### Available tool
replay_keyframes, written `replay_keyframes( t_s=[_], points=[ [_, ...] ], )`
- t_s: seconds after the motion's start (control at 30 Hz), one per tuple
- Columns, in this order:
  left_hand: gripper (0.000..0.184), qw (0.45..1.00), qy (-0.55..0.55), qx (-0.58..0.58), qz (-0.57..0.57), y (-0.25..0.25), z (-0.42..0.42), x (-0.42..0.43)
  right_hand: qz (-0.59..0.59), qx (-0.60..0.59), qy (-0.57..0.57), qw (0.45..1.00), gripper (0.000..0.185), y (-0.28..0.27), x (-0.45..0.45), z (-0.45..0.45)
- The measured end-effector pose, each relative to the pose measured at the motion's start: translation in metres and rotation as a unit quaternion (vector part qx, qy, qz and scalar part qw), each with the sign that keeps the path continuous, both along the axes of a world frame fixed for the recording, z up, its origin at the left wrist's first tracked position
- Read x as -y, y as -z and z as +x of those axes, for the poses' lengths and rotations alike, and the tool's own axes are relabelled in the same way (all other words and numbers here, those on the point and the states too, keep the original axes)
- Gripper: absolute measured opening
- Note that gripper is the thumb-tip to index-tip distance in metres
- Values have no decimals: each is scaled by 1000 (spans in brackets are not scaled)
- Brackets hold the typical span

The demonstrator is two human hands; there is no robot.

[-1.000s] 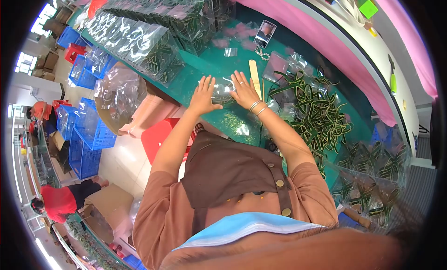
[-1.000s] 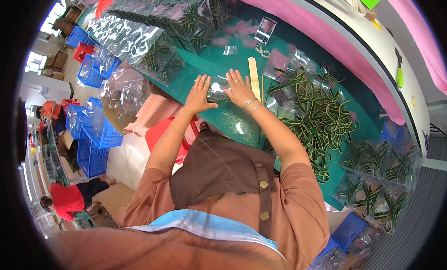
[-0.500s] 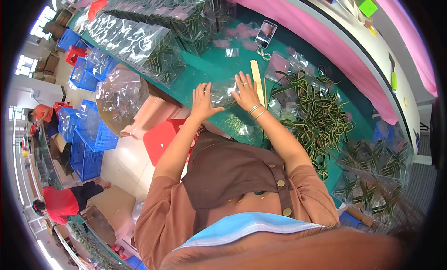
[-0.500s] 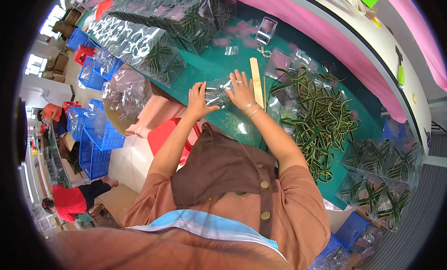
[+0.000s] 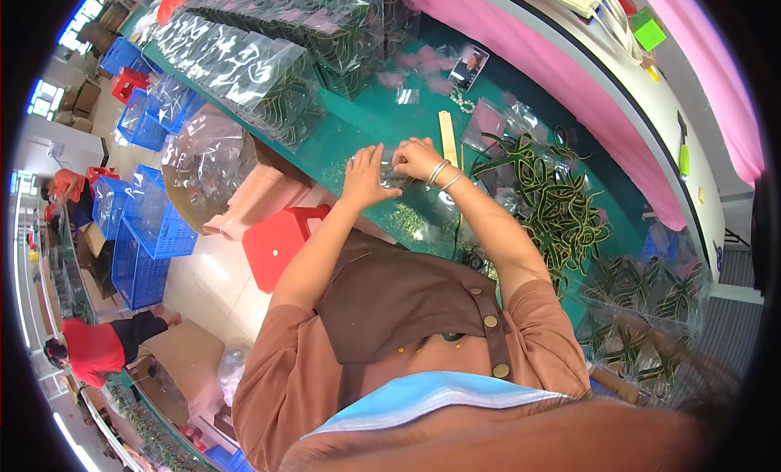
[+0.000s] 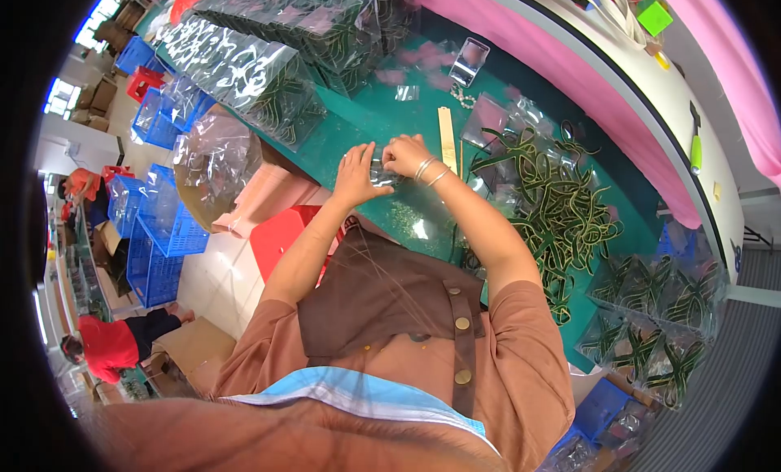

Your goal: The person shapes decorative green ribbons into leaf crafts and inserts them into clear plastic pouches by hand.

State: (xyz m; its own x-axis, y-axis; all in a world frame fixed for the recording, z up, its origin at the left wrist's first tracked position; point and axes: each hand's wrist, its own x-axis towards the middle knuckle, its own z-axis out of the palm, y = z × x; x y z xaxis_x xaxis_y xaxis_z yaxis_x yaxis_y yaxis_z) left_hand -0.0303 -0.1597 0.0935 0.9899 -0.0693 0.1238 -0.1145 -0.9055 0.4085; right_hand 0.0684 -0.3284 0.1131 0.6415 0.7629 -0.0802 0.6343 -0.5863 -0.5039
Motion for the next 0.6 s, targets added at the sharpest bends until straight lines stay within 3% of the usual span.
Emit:
replay_keyframes(
  t_s=[0.07,0.17,0.27,0.4,0.5,0.57,0.6],
  points=[
    [112,1000,5,-4,2,-2,1,-1,30,44,-11,999,13,-2,4,-9],
    [111,1000,14,-3,-1,2,3,-5,160,233,-34,959,11,15,6,-22],
    [110,1000,20,-4,0,-2,2,-4,189,294,-24,937,13,26,9,-28],
    [110,1000,18,9,5,2,1,-2,168,291,-2,942,14,33,8,-30],
    [110,1000,14,18,11,2,-1,-1,209,201,33,956,16,29,4,-33],
    [110,1000,9,18,17,1,-3,1,207,39,99,972,20,21,2,-35],
    [110,1000,8,19,16,1,-3,2,207,40,98,973,20,26,3,-36]
  ],
)
